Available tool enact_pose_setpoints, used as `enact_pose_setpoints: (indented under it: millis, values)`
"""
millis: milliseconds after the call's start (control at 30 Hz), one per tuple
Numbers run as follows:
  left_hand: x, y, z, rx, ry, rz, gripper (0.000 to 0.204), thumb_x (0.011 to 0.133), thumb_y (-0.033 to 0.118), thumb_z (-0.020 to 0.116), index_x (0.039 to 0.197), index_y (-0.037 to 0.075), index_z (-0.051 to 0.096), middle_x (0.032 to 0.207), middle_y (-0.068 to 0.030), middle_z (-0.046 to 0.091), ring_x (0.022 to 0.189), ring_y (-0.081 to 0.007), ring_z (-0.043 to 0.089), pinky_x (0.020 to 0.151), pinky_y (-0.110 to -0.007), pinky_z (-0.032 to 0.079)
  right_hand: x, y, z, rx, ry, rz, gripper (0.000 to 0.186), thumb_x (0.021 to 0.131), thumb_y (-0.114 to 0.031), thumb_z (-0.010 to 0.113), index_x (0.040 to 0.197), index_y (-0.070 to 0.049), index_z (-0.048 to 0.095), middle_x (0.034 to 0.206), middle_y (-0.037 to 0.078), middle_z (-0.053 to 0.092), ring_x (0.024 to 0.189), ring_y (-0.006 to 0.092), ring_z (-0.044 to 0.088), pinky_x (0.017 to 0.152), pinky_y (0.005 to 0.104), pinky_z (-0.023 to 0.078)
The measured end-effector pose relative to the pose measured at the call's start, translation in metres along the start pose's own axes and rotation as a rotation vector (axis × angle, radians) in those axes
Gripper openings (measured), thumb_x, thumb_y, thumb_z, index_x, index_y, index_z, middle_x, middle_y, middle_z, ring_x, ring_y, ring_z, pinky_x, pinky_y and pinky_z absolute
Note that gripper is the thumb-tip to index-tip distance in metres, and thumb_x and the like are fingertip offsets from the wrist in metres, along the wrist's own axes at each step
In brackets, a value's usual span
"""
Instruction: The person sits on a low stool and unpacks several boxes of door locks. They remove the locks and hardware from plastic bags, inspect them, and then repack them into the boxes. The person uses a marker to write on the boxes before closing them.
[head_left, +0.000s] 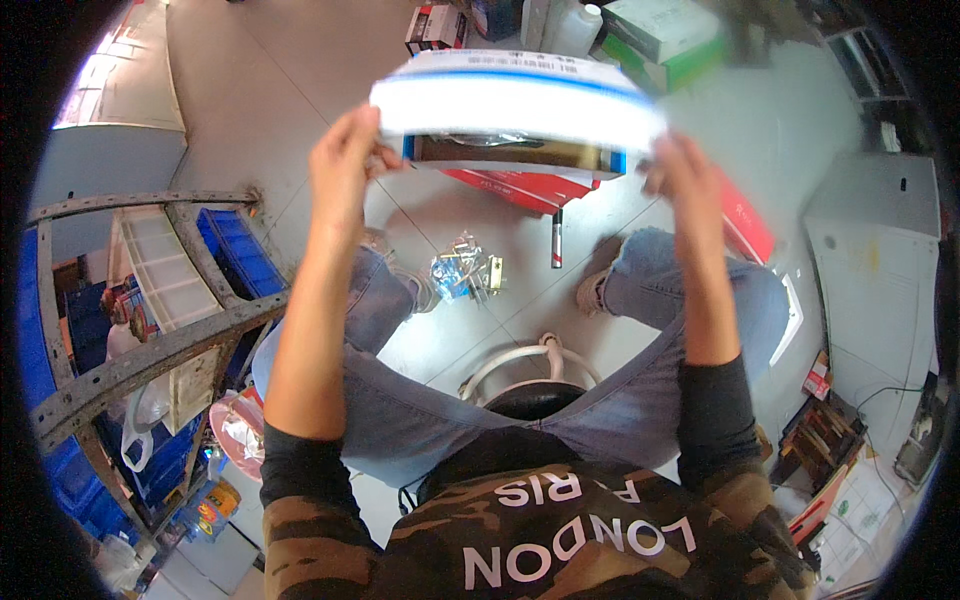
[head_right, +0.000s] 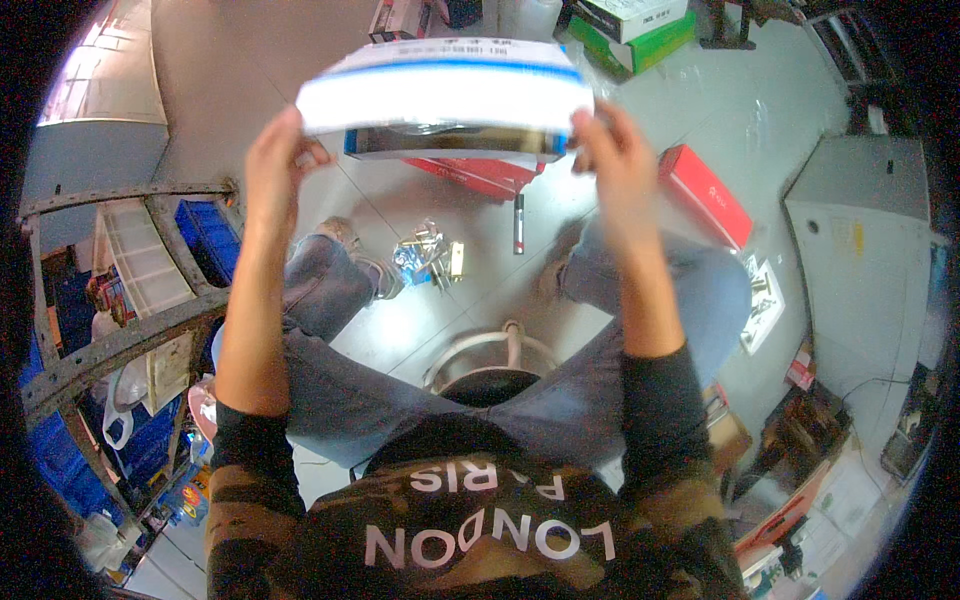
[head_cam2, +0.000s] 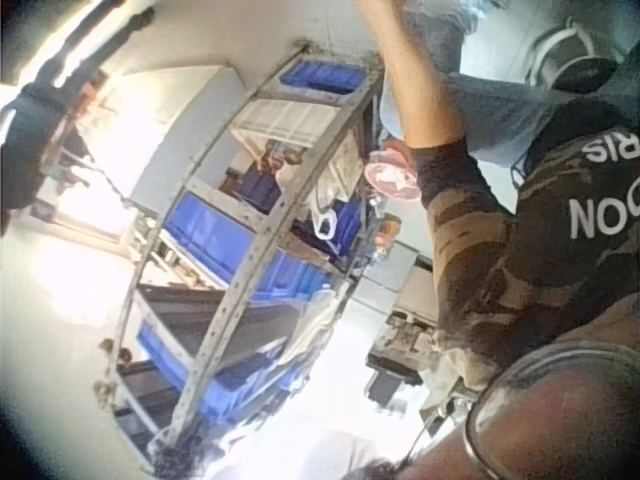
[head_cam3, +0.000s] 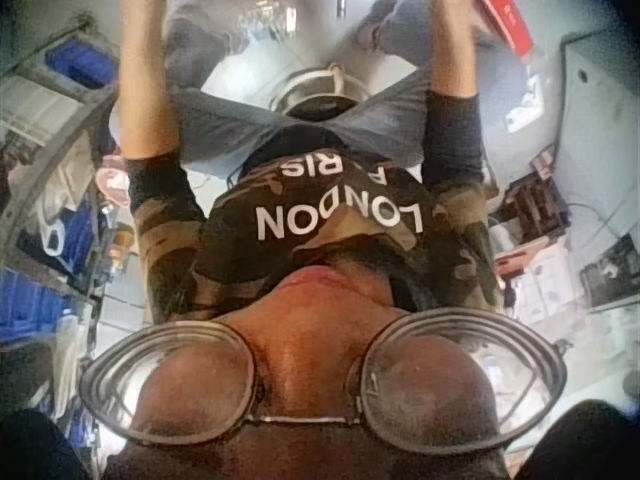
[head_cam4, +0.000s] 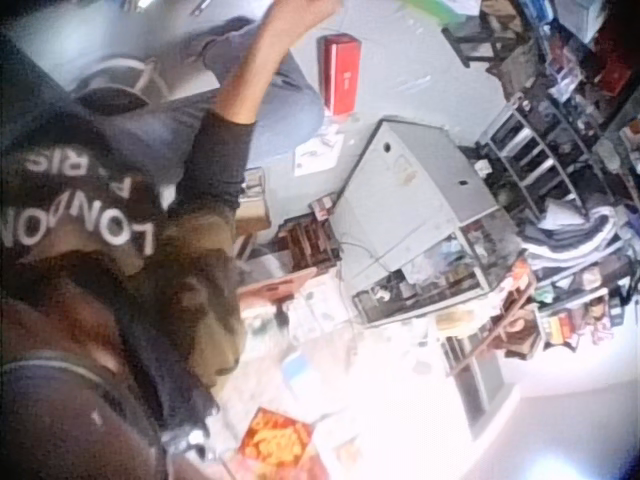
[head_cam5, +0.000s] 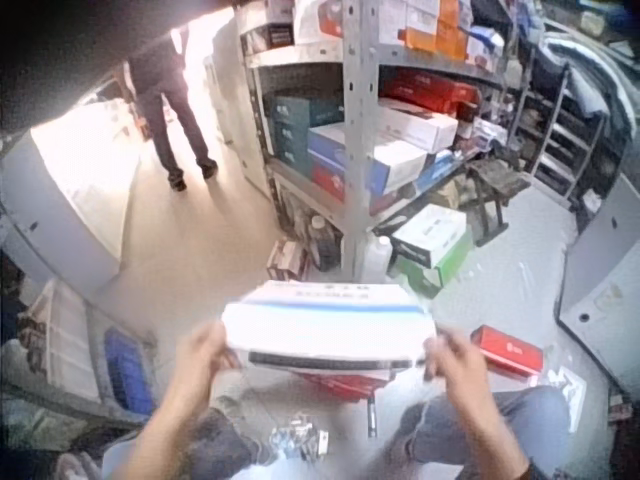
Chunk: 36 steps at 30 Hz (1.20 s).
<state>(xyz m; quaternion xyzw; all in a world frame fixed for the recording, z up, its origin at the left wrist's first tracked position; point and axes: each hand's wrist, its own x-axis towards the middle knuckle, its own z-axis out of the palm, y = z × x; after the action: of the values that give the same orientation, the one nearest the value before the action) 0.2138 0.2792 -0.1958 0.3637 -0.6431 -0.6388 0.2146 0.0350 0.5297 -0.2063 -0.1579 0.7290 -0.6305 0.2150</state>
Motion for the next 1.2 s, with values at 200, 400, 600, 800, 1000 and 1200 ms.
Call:
enact_pose_setpoints:
  millis: [200, 400, 600, 800, 1000, 1200]
  values:
    - [0.035, 0.038, 0.003, -0.121, -0.076, 0.158, 0.054, 0.087, 0.044, 0.041, 0.109, -0.005, 0.048, 0.099, -0.0164, 0.056, 0.084, -0.0220, 0.058, 0.072, -0.031, 0.050, 0.074, -0.055, -0.015, -0.222, -0.018, -0.017, 0.037, 0.080, -0.040, 0.053, 0.089, -0.004, 0.056, 0.080, 0.007, 0.058, 0.069, 0.0134, 0.052, 0.067, 0.0267, 0.044]
    - [0.036, 0.040, 0.001, -0.127, -0.128, 0.098, 0.055, 0.088, 0.042, 0.039, 0.113, -0.006, 0.044, 0.105, -0.0192, 0.055, 0.094, -0.0255, 0.057, 0.079, -0.033, 0.048, 0.058, -0.049, -0.010, -0.104, 0.017, -0.003, 0.048, 0.081, -0.046, 0.050, 0.103, -0.003, 0.052, 0.089, 0.010, 0.057, 0.077, 0.0167, 0.056, 0.073, 0.0305, 0.047]
    - [0.035, 0.016, 0.011, -0.241, -0.098, 0.287, 0.042, 0.086, 0.031, 0.048, 0.114, 0.000, 0.043, 0.108, -0.0164, 0.054, 0.101, -0.0251, 0.053, 0.086, -0.036, 0.044, 0.066, -0.043, -0.013, -0.035, 0.000, -0.050, 0.052, 0.081, -0.046, 0.051, 0.107, -0.001, 0.050, 0.090, 0.012, 0.057, 0.081, 0.0190, 0.058, 0.075, 0.0305, 0.046]
    - [0.024, -0.041, 0.046, 1.011, -0.206, 0.589, 0.046, 0.081, 0.024, 0.052, 0.123, 0.009, 0.040, 0.128, -0.0110, 0.038, 0.121, -0.0275, 0.033, 0.100, -0.045, 0.024, 0.099, -0.055, -0.014, 0.123, -0.136, -0.018, 0.052, 0.083, -0.033, 0.053, 0.125, -0.011, 0.034, 0.117, 0.018, 0.043, 0.099, 0.0242, 0.050, 0.086, 0.0308, 0.041]
    - [0.027, -0.043, 0.049, 1.276, -0.322, 0.569, 0.054, 0.078, 0.026, 0.055, 0.127, 0.012, 0.036, 0.136, -0.0066, 0.028, 0.125, -0.0267, 0.025, 0.101, -0.050, 0.016, 0.112, -0.040, 0.004, -0.040, 0.005, -0.280, 0.049, 0.081, -0.037, 0.052, 0.114, -0.001, 0.048, 0.111, 0.013, 0.053, 0.095, 0.0199, 0.055, 0.086, 0.0316, 0.043]
    - [0.043, -0.029, 0.053, 1.247, -0.403, 0.603, 0.062, 0.071, 0.023, 0.062, 0.126, 0.012, 0.037, 0.131, -0.0077, 0.033, 0.122, -0.0265, 0.029, 0.101, -0.048, 0.018, 0.136, -0.027, 0.005, -0.320, 0.047, -0.225, 0.051, 0.079, -0.035, 0.055, 0.118, -0.004, 0.048, 0.115, 0.010, 0.052, 0.104, 0.0192, 0.049, 0.090, 0.0324, 0.038]
